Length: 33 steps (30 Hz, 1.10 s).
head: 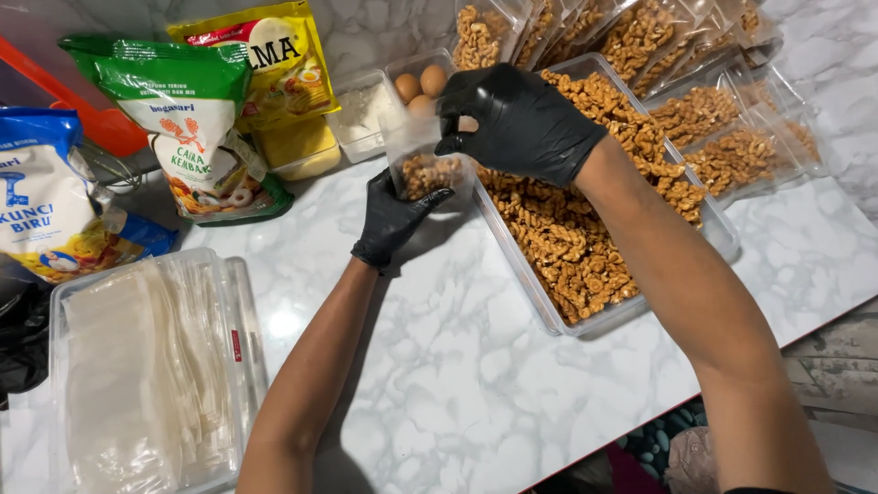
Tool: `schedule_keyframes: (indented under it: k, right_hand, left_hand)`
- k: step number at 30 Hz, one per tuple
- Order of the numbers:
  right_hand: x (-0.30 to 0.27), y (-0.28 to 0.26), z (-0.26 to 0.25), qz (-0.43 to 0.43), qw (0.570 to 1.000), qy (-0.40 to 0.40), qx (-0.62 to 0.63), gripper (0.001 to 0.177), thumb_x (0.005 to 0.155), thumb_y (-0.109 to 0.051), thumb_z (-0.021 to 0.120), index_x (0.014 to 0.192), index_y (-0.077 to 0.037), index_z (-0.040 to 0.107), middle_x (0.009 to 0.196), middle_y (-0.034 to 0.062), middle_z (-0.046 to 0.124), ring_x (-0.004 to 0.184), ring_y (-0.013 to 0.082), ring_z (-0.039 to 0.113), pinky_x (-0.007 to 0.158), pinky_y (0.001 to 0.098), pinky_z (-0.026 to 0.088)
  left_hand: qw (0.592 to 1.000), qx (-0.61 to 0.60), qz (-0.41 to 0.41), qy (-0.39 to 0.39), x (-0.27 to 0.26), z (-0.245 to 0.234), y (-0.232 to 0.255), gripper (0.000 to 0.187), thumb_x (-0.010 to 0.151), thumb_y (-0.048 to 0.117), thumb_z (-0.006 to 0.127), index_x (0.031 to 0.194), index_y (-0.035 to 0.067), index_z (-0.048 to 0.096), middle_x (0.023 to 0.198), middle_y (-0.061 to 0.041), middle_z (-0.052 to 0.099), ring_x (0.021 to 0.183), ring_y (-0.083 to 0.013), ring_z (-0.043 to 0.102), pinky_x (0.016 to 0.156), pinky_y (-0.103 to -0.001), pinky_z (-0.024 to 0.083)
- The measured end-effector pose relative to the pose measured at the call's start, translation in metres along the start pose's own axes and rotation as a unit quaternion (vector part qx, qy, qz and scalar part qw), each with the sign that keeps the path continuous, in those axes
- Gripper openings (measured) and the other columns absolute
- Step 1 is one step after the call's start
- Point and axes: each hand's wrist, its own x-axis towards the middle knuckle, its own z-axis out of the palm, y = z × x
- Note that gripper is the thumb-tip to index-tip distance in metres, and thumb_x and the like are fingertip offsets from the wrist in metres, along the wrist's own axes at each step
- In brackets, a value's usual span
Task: The person is manually packaging small, crunchy pastries by scooping them from a large plastic bin into individual clear plastic bags.
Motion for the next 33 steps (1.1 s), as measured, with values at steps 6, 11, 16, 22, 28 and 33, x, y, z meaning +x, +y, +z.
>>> schedule_keyframes:
  k: [6, 11, 16, 22, 28, 33]
  right_hand:
    - [-0.001, 0.002, 0.000, 0.017, 0.997, -0.010, 0.074, 0.018, 0.098, 0.005, 0.068, 0.082, -0.003, 0.066, 0.085, 0.0104, 0.068, 0.080, 0.0265, 0.068, 0.076, 0.0419, 0.055]
    - [-0.005, 0.016, 0.019, -0.024, 0.999, 0.025, -0.039, 0.031, 0.094, -0.017, 0.086, 0.116, -0.001, 0.070, 0.110, 0.0148, 0.071, 0.093, 0.0361, 0.071, 0.082, 0.0468, 0.058]
    - [-0.011, -0.015, -0.028, -0.029, 0.991, 0.067, 0.108, 0.024, 0.102, -0.002, 0.079, 0.123, 0.003, 0.067, 0.125, 0.0175, 0.065, 0.119, 0.0341, 0.066, 0.107, 0.0437, 0.053]
    - [-0.092, -0.025, -0.038, 0.104, 0.987, 0.118, 0.035, 0.015, 0.100, -0.015, 0.083, 0.112, -0.008, 0.076, 0.111, 0.0019, 0.077, 0.113, 0.0164, 0.071, 0.109, 0.0317, 0.048]
    - [-0.156, -0.029, -0.009, 0.146, 0.984, 0.072, -0.068, 0.018, 0.096, -0.020, 0.080, 0.111, -0.012, 0.076, 0.108, 0.0004, 0.075, 0.110, 0.0136, 0.069, 0.103, 0.0302, 0.052]
    - [-0.172, -0.036, 0.021, 0.014, 0.948, 0.037, -0.317, 0.022, 0.096, -0.018, 0.078, 0.113, -0.004, 0.073, 0.110, 0.0120, 0.072, 0.105, 0.0252, 0.069, 0.093, 0.0376, 0.057]
  left_hand:
    - [0.998, 0.051, 0.018, -0.014, 0.000, -0.001, 0.000, 0.062, 0.075, 0.030, 0.092, 0.129, 0.009, 0.068, 0.113, -0.007, 0.078, 0.107, -0.0164, 0.074, 0.092, -0.029, 0.065]
    - [0.999, 0.032, 0.019, -0.002, 0.002, -0.002, -0.006, 0.062, 0.074, 0.026, 0.094, 0.125, 0.002, 0.068, 0.115, -0.012, 0.077, 0.108, -0.0204, 0.074, 0.095, -0.032, 0.063]
    - [1.000, -0.006, 0.014, -0.016, 0.001, 0.000, 0.004, 0.060, 0.071, 0.023, 0.095, 0.121, 0.002, 0.069, 0.118, -0.013, 0.076, 0.111, -0.0214, 0.073, 0.098, -0.033, 0.063]
    - [0.999, -0.010, 0.028, -0.020, 0.001, 0.001, -0.002, 0.054, 0.077, 0.021, 0.092, 0.121, 0.001, 0.067, 0.121, -0.013, 0.074, 0.114, -0.0229, 0.072, 0.101, -0.034, 0.062]
    - [0.998, 0.025, -0.057, 0.022, 0.004, 0.009, 0.015, 0.050, 0.068, 0.010, 0.102, 0.110, 0.003, 0.075, 0.097, -0.013, 0.078, 0.093, -0.0206, 0.075, 0.087, -0.035, 0.062]
    - [0.997, 0.057, -0.052, 0.011, 0.004, -0.002, -0.014, 0.050, 0.072, 0.010, 0.100, 0.112, 0.000, 0.073, 0.100, -0.015, 0.077, 0.097, -0.0212, 0.074, 0.087, -0.036, 0.060]
